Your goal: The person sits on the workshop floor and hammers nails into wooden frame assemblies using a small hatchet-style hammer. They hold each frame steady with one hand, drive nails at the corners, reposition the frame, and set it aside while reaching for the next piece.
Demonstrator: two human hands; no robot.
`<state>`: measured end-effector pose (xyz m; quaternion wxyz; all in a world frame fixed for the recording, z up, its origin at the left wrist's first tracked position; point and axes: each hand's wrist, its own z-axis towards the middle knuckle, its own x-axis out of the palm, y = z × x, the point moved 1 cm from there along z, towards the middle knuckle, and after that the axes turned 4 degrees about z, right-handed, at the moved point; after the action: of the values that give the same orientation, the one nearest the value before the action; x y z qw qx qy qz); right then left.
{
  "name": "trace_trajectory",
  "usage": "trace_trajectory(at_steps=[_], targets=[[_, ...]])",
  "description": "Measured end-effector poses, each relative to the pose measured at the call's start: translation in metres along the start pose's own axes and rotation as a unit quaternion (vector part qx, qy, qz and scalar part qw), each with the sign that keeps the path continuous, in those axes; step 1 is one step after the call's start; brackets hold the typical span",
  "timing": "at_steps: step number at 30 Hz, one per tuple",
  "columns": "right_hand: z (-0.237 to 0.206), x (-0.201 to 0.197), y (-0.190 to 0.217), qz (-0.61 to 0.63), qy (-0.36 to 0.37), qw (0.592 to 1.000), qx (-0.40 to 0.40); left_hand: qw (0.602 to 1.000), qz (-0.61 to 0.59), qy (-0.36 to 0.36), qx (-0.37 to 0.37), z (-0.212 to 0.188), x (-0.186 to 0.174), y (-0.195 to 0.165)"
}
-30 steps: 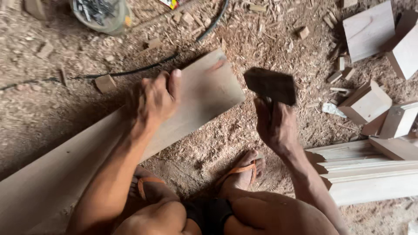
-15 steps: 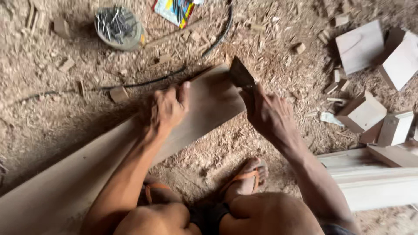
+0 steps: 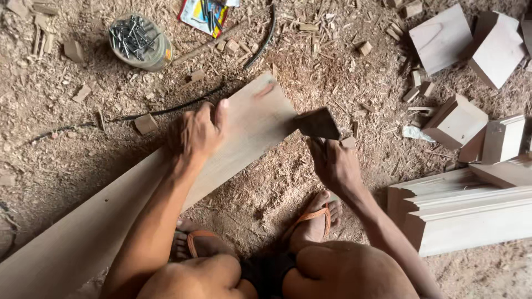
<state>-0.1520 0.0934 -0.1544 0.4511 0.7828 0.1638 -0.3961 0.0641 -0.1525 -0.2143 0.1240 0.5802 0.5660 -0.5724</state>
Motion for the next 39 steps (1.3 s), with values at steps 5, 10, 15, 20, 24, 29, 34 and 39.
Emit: trace_trajectory(at_steps=[5,10,15,20,24,29,34,39], targets=[[-0.048,0.052,-0.067,0.159,0.090,0.966,0.183,0.933,0.096,-0.230,0.260,-0.063,-0.013,-0.005],[-0.110,0.084,-0.115,0.326,0.206,0.887,0.255,0.927,0.281,-0.174,0.175,-0.156,-0.007,0.019],[-0.103,0.051,-0.108,-0.060,0.310,0.944,0.101,0.934,0.302,-0.107,0.159,-0.153,-0.031,0.071],[-0.038,-0.031,-0.051,-0.208,0.315,0.926,-0.018,0.977,0.102,0.023,0.187,-0.085,-0.105,0.087],[-0.019,-0.110,0.006,-0.153,0.267,0.907,-0.288,0.974,0.177,0.127,0.057,-0.049,-0.132,0.080],[-0.028,-0.164,0.060,0.327,0.282,0.878,-0.205,0.958,0.218,0.183,-0.030,-0.027,-0.140,0.088],[-0.056,-0.160,0.104,0.577,0.125,0.681,-0.433,0.960,0.240,0.139,-0.025,-0.015,-0.138,0.112],[-0.077,-0.144,0.125,0.606,0.114,0.601,-0.507,0.969,0.216,0.116,0.008,-0.015,-0.134,0.122]])
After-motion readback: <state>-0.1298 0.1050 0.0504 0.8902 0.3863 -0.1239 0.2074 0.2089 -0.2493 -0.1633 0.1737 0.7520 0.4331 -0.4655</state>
